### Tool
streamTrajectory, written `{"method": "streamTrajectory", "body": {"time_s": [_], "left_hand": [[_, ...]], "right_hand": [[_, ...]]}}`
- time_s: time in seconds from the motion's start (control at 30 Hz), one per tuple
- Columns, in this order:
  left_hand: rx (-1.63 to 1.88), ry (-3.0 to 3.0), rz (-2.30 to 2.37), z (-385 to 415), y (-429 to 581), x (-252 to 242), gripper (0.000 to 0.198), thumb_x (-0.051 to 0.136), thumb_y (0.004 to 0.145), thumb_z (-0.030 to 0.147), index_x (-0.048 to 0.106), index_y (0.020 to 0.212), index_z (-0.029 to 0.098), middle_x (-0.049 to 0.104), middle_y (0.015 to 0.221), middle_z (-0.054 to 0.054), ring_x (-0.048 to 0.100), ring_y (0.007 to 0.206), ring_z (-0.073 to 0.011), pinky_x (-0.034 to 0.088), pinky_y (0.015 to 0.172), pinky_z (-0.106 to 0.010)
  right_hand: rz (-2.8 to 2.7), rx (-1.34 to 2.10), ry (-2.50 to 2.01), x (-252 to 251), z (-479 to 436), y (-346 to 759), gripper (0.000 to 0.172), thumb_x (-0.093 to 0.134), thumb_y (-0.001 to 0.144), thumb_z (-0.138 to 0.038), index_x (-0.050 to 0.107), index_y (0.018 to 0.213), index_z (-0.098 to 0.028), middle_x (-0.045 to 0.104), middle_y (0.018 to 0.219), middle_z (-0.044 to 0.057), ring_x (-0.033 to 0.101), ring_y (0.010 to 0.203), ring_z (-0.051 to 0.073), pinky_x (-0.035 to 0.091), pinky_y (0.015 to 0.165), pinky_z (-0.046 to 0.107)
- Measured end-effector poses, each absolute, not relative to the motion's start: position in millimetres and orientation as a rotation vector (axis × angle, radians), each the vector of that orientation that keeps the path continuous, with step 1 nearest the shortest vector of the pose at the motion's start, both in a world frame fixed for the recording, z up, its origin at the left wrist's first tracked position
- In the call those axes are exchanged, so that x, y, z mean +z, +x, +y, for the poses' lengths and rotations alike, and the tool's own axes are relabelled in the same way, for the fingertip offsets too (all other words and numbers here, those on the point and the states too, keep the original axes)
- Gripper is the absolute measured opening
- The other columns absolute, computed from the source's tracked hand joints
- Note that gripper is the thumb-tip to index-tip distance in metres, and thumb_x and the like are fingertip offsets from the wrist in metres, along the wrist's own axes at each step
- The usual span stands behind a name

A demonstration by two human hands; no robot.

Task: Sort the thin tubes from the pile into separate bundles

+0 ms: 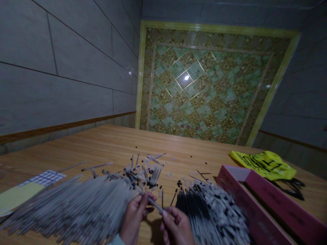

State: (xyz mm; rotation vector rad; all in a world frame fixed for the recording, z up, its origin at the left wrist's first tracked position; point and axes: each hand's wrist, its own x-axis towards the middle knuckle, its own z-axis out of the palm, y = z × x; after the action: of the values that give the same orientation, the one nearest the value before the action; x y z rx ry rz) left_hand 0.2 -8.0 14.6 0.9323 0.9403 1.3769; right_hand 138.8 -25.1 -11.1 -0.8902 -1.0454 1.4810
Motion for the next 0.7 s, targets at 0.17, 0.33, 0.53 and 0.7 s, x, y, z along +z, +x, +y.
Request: {"method": "streamTrajectory", "body": {"time_s": [0.17,0.33,0.53,0.7], "left_hand": [[1.301,0.914,0.780,-10,4,14,0.026,0.063,0.074,0.038,0.062,0.090,0.017,0.068,0.080,-0.005,0.061,0.076,-0.0150,0.047,0.069,-0.024],[1.229,0.883,0.611,-12,6,14,0.024,0.070,0.069,0.031,0.059,0.084,0.016,0.068,0.076,-0.006,0.063,0.072,-0.0166,0.049,0.065,-0.026],[1.193,0.882,0.663,-13,5,14,0.026,0.074,0.064,0.032,0.060,0.078,0.015,0.067,0.064,-0.004,0.062,0.060,-0.0154,0.046,0.055,-0.023],[1.216,0.850,0.775,-11,5,10,0.028,0.077,0.059,0.034,0.062,0.071,0.013,0.069,0.061,-0.005,0.062,0.056,-0.0146,0.046,0.053,-0.022]], "right_hand": [[-0.976,1.604,-0.838,-15,-24,136,0.048,0.068,0.061,-0.058,0.055,0.064,-0.012,0.054,0.040,-0.001,0.040,0.025,0.005,0.023,0.026,0.014],[-0.914,1.892,-0.668,-8,-26,143,0.048,0.071,0.060,-0.053,0.064,0.069,-0.007,0.047,0.038,-0.004,0.033,0.028,0.002,0.018,0.029,0.015],[-1.152,2.004,-0.604,-7,-26,148,0.045,0.071,0.059,-0.054,0.065,0.067,-0.009,0.042,0.036,-0.007,0.025,0.027,0.001,0.013,0.030,0.016],[-1.303,1.762,-0.839,-9,-25,144,0.049,0.067,0.056,-0.060,0.057,0.053,-0.012,0.048,0.037,-0.002,0.033,0.028,0.004,0.018,0.031,0.018]]}}
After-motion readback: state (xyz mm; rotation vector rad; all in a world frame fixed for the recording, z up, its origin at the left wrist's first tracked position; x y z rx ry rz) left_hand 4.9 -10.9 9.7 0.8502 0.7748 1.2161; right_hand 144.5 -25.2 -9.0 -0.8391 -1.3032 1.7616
